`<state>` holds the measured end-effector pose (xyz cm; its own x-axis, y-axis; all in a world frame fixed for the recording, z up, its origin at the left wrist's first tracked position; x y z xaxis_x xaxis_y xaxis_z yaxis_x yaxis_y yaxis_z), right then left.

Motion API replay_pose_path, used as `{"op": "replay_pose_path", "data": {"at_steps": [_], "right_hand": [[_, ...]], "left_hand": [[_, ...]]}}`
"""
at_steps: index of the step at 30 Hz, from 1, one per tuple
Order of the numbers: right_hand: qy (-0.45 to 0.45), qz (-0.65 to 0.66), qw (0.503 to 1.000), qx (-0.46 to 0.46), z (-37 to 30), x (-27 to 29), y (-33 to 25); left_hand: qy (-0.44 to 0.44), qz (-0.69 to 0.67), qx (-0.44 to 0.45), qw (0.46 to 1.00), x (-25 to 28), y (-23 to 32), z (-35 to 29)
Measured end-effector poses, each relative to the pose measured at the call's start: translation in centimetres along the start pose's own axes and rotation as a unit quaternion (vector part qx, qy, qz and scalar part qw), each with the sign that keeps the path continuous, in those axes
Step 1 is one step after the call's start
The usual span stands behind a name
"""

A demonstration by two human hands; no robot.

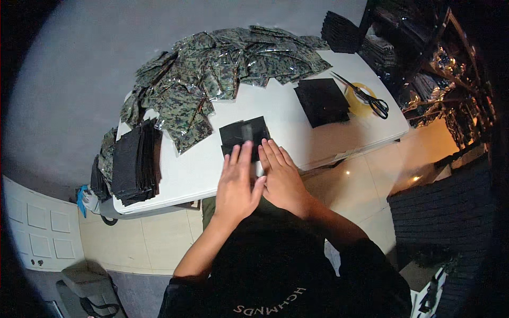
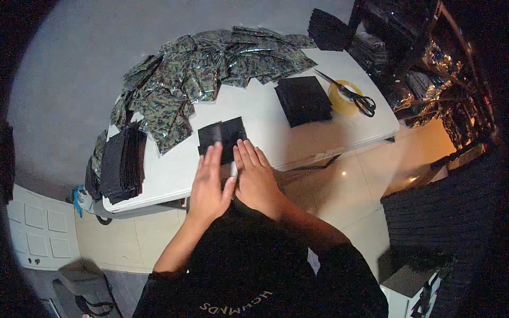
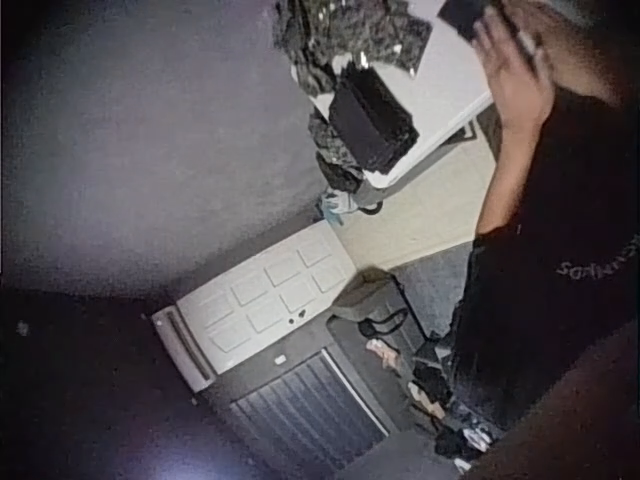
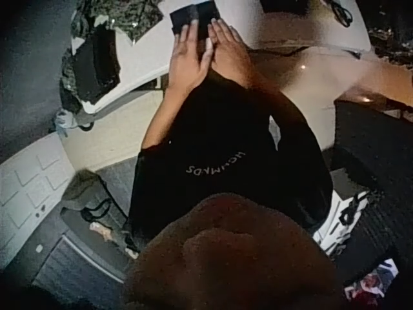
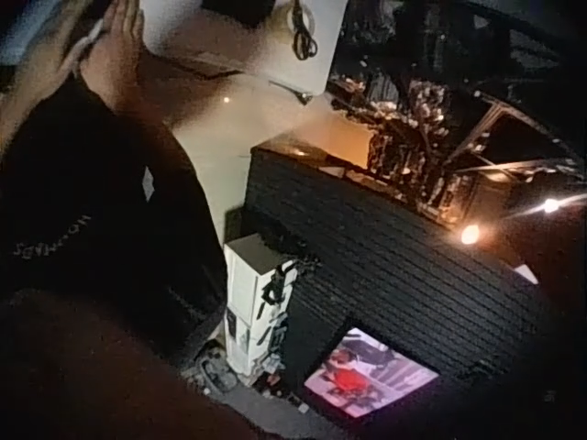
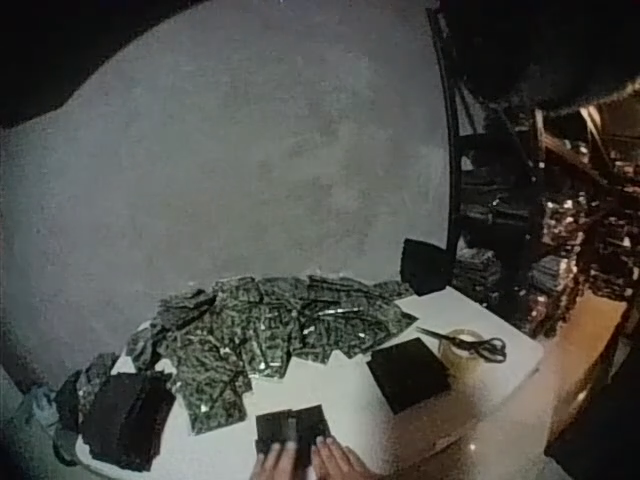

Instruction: Packaging small camouflage bags into black pouches and sealing them.

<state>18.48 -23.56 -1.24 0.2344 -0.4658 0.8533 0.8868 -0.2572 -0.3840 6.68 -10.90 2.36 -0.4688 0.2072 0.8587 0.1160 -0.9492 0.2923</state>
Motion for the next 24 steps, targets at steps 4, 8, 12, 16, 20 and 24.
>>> {"op": "replay_pose_path", "data": {"at_steps": [4,8,12,16,20,24], "right_hand": [[0.008,0.026,1.0,-0.006,0.4,-0.3,0.1],[0.0,0.045,0.999,0.0,0.5,0.3,0.6],[-0.013,0.042,0.999,-0.021,1.6,1.6,0.0],[0.032,0.043,0.999,0.005,2.4,0.4,0.6],[0.032,0.055,0.998,0.014,2.6,-0.5,1.0],[0.017,0.04,0.999,0.002,3.1,-0.2,1.0]], "left_hand": [[-0.033,0.03,0.018,0.999,-1.8,-0.6,1.8],[-0.054,0.011,0.017,0.998,-2.3,-1.9,1.9],[-0.063,-0.009,0.007,0.998,-2.2,-2.1,2.0],[-0.059,-0.002,0.006,0.998,-2.4,-2.2,2.1],[-0.065,-0.005,0.006,0.998,-2.1,-2.3,2.1],[-0.066,-0.012,0.004,0.998,-2.1,-2.4,2.1]]}}
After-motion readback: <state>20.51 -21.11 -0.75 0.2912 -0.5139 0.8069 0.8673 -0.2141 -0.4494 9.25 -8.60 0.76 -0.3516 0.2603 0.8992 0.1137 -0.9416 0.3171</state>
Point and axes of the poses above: each hand's wrist, its own z-axis towards the middle knuckle, its own x-axis out of the back of the hand, y = z × x, the point moved 1 cm from there along z, towards the middle knuckle, and after that the axes turned 9 degrees about z, right-handed, at the moved point
